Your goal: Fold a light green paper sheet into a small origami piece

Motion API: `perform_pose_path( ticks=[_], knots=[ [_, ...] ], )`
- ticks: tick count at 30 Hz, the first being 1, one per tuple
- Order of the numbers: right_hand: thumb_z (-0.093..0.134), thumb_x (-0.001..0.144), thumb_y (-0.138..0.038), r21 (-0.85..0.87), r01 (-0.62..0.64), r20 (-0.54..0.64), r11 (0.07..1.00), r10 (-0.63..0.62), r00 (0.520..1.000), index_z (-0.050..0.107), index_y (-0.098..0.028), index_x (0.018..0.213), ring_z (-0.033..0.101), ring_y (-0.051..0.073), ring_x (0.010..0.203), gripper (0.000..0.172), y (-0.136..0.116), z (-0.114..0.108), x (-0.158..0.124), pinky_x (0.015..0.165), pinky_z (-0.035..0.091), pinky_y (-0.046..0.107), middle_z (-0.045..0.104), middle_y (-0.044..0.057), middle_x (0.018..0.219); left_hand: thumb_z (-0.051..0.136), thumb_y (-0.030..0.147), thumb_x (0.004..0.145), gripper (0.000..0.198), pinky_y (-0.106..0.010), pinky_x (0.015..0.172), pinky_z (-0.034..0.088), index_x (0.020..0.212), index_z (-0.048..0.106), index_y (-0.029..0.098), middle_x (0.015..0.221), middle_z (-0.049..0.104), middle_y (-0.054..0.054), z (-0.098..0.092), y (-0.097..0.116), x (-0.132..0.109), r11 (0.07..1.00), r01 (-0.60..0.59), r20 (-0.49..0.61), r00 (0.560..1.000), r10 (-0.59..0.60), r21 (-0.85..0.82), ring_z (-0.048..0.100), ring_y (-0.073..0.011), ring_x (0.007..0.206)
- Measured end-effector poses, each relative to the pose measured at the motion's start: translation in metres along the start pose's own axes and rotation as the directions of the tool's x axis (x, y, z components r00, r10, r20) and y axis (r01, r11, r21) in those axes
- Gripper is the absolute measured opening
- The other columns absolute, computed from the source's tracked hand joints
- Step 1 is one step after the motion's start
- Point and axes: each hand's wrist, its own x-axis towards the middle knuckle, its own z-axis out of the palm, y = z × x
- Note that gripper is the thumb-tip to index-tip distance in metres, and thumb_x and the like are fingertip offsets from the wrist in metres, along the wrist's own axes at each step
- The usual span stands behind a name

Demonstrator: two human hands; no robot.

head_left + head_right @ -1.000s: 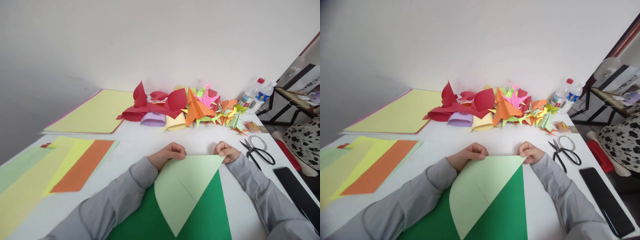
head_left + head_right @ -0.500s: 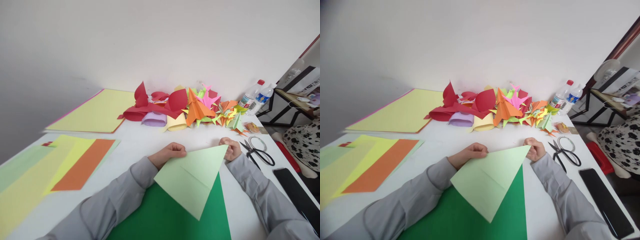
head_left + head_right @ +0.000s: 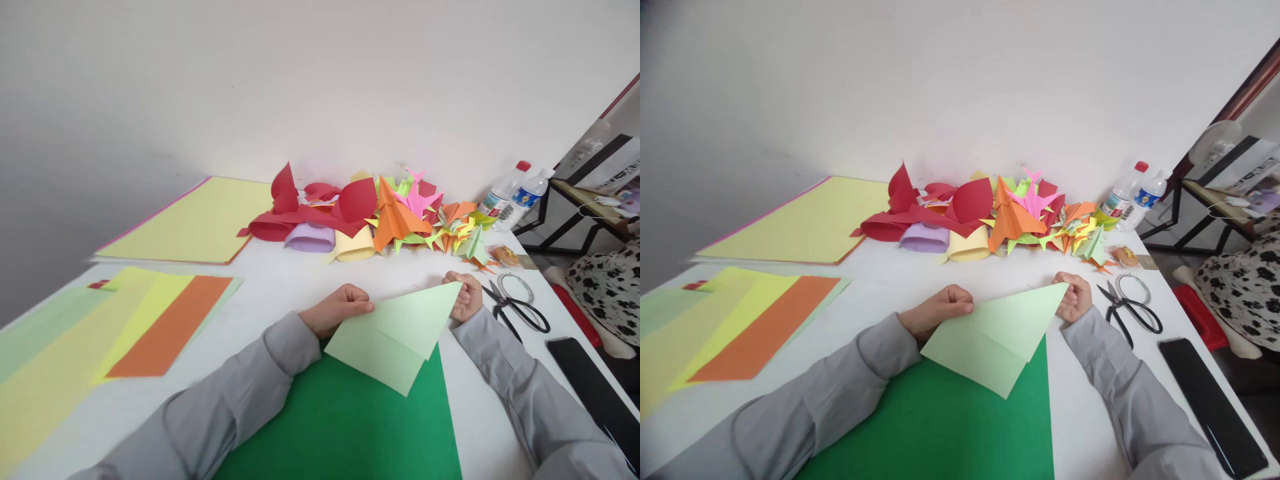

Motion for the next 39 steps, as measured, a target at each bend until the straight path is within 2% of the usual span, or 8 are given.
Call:
perform_pose_path(
  ticks=[10, 18, 23, 27, 30, 33, 36, 39],
  knots=[
    [0.059, 0.071, -0.019, 0.133, -0.023, 0.028, 0.991, 0.02, 0.999, 0.03, -0.021, 0.05, 0.004, 0.001, 0.028, 0.035, -0.001, 0.0, 0.001, 0.023, 0.014, 0.012, 0.03, -0.012, 0.036, 0.082, 0.04, 0.053, 0.067, -0.017, 0.036, 0.013, 0.043, 0.019, 0.019, 0.038, 0.021, 0.011, 0.002, 0.0, 0.002, 0.999, -0.051, -0.031, 0.998, 0.052, 0.014, 0.019, -0.0005, 0.035],
    [0.059, 0.074, -0.016, 0.219, 0.015, 0.077, 0.976, -0.033, 0.996, 0.027, -0.02, 0.052, 0.005, 0.0, 0.029, 0.038, -0.005, 0.002, 0.003, 0.024, 0.015, 0.008, 0.024, -0.013, 0.039, 0.075, 0.053, 0.06, 0.051, -0.018, 0.035, 0.022, 0.049, 0.042, 0.016, 0.04, 0.042, 0.007, 0.002, -0.003, 0.0, 0.999, 0.001, -0.072, 0.997, -0.005, -0.051, 0.032, -0.0038, 0.034],
    [0.058, 0.074, -0.014, 0.304, 0.068, 0.048, 0.95, -0.086, 0.995, 0.031, -0.02, 0.052, 0.01, 0.0, 0.027, 0.035, -0.012, -0.002, 0.003, 0.023, 0.018, 0.008, 0.027, -0.013, 0.039, 0.072, 0.056, 0.064, 0.057, -0.019, 0.034, 0.021, 0.045, 0.032, 0.02, 0.029, 0.029, 0.01, 0.0, -0.005, -0.001, 0.994, -0.106, -0.105, 0.989, 0.106, 0.007, 0.023, -0.0033, 0.028],
    [0.052, 0.079, -0.014, 0.316, -0.034, 0.223, 0.948, -0.04, 0.974, 0.031, -0.02, 0.054, 0.015, 0.001, 0.027, 0.034, -0.01, -0.002, 0.003, 0.024, 0.02, 0.008, 0.031, -0.012, 0.04, 0.069, 0.049, 0.071, 0.054, -0.019, 0.04, 0.025, 0.048, 0.031, 0.019, 0.034, 0.029, 0.01, 0.0, -0.003, 0.002, 0.968, -0.252, -0.188, 0.951, 0.247, 0.001, 0.024, -0.0033, 0.033],
    [0.051, 0.081, -0.016, 0.293, -0.094, 0.312, 0.951, -0.002, 0.95, 0.03, -0.02, 0.054, 0.015, 0.001, 0.027, 0.034, -0.004, 0.001, 0.0, 0.024, 0.02, 0.007, 0.031, -0.011, 0.041, 0.073, 0.041, 0.069, 0.038, -0.019, 0.045, 0.03, 0.059, 0.045, 0.017, 0.048, 0.042, 0.008, 0.003, 0.0, 0.004, 0.941, -0.333, -0.245, 0.91, 0.336, 0.056, 0.036, -0.0046, 0.042],
    [0.051, 0.08, -0.018, 0.267, -0.115, 0.358, 0.957, 0.013, 0.934, 0.03, -0.02, 0.054, 0.011, 0.001, 0.026, 0.034, 0.001, 0.006, -0.002, 0.024, 0.02, 0.007, 0.031, -0.011, 0.04, 0.074, 0.035, 0.069, 0.028, -0.023, 0.06, 0.042, 0.084, 0.06, 0.016, 0.082, 0.061, -0.002, 0.006, 0.002, 0.004, 0.918, -0.309, -0.154, 0.923, 0.352, 0.247, 0.055, -0.0113, 0.069],
    [0.051, 0.08, -0.02, 0.243, -0.13, 0.402, 0.961, 0.022, 0.915, 0.029, -0.02, 0.053, 0.008, 0.001, 0.026, 0.035, 0.006, 0.012, -0.005, 0.023, 0.02, 0.007, 0.032, -0.012, 0.039, 0.072, 0.031, 0.071, 0.04, -0.031, 0.08, 0.044, 0.107, 0.061, 0.018, 0.107, 0.062, -0.008, 0.009, 0.002, 0.004, 0.856, -0.303, 0.022, 0.946, 0.324, 0.419, 0.056, -0.0183, 0.094],
    [0.052, 0.08, -0.021, 0.23, -0.118, 0.405, 0.966, 0.016, 0.914, 0.029, -0.02, 0.052, 0.009, 0.001, 0.026, 0.036, 0.008, 0.016, -0.005, 0.023, 0.019, 0.007, 0.032, -0.012, 0.039, 0.068, 0.031, 0.074, 0.049, -0.029, 0.072, 0.043, 0.12, 0.057, 0.018, 0.081, 0.062, 0.0, 0.009, -0.001, 0.004, 0.825, -0.255, 0.108, 0.967, 0.233, 0.504, 0.055, -0.0144, 0.076]
  ],
)
